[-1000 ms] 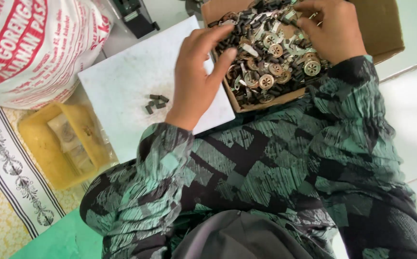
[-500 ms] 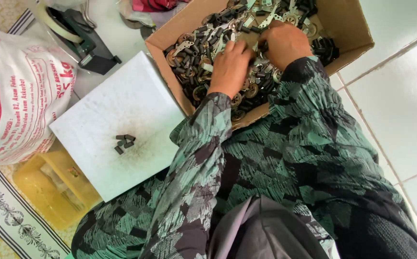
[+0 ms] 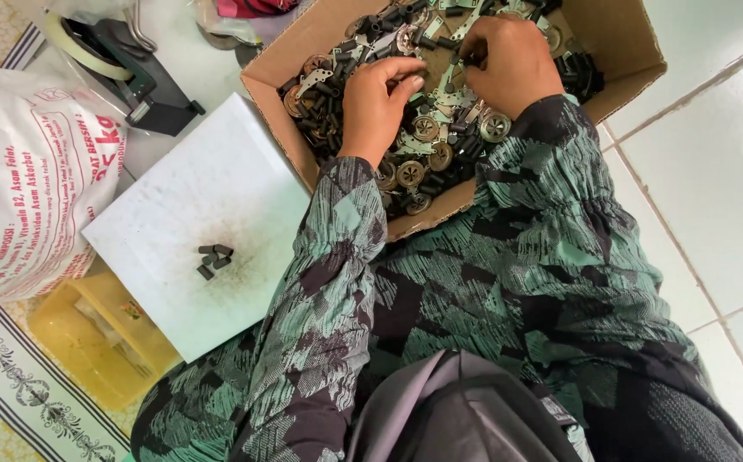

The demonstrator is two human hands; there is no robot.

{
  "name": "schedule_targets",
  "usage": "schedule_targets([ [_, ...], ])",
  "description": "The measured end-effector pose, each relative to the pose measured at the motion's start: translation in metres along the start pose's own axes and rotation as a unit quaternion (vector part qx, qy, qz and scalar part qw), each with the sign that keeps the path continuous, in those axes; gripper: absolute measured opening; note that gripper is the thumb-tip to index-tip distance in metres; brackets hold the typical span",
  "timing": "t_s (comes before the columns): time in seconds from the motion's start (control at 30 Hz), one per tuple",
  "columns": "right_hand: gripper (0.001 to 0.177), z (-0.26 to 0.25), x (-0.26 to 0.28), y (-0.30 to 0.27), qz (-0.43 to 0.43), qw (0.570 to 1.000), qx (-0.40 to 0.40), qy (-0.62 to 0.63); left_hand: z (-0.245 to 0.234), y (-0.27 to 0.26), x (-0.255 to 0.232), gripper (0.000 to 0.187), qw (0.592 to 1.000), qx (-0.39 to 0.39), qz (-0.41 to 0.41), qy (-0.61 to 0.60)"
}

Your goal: Sorting various small metal hardware components like gears and buttons from a large box into smaller bags and bins.

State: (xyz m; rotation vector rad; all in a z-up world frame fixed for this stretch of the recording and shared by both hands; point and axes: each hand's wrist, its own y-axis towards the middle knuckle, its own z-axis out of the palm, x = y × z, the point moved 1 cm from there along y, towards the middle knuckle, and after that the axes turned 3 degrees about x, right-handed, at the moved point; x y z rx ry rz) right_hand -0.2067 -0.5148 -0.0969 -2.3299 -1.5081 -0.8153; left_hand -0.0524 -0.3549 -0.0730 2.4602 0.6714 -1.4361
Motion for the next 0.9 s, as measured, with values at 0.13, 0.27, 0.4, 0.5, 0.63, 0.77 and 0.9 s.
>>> schedule_targets([
  [0.13, 0.016, -0.015, 0.023, 0.003, 0.002, 0.999, -0.023, 0.046, 0.001, 0.001, -0.004, 0.027, 0.998, -0.020, -0.016, -0.057],
  [0.27, 0.015, -0.032, 0.050, 0.004, -0.036, 0.992, -0.026, 0.121, -0.003, -0.003, -0.021, 0.023, 0.990, -0.047, -0.047, -0.126],
  [0.4, 0.018, -0.046, 0.069, 0.000, -0.052, 0.986, -0.010, 0.161, -0.021, -0.026, -0.045, 0.024, 0.986, -0.059, -0.026, -0.152],
  [0.5, 0.020, -0.053, 0.074, -0.007, -0.060, 0.990, -0.024, 0.122, -0.043, -0.067, -0.060, 0.024, 0.990, -0.044, 0.006, -0.131],
  [0.63, 0.019, -0.068, 0.112, -0.014, -0.084, 0.990, -0.017, 0.109, -0.102, -0.141, -0.074, 0.023, 0.993, -0.066, -0.012, -0.101],
  [0.77, 0.012, -0.075, 0.175, -0.023, -0.110, 0.990, 0.008, 0.093, -0.169, -0.221, -0.053, 0.024, 0.991, -0.131, -0.038, -0.020],
  [0.9, 0.018, -0.054, 0.247, -0.027, -0.153, 0.986, 0.033, 0.052, -0.233, -0.290, -0.029, 0.023, 0.969, -0.225, -0.091, 0.037],
])
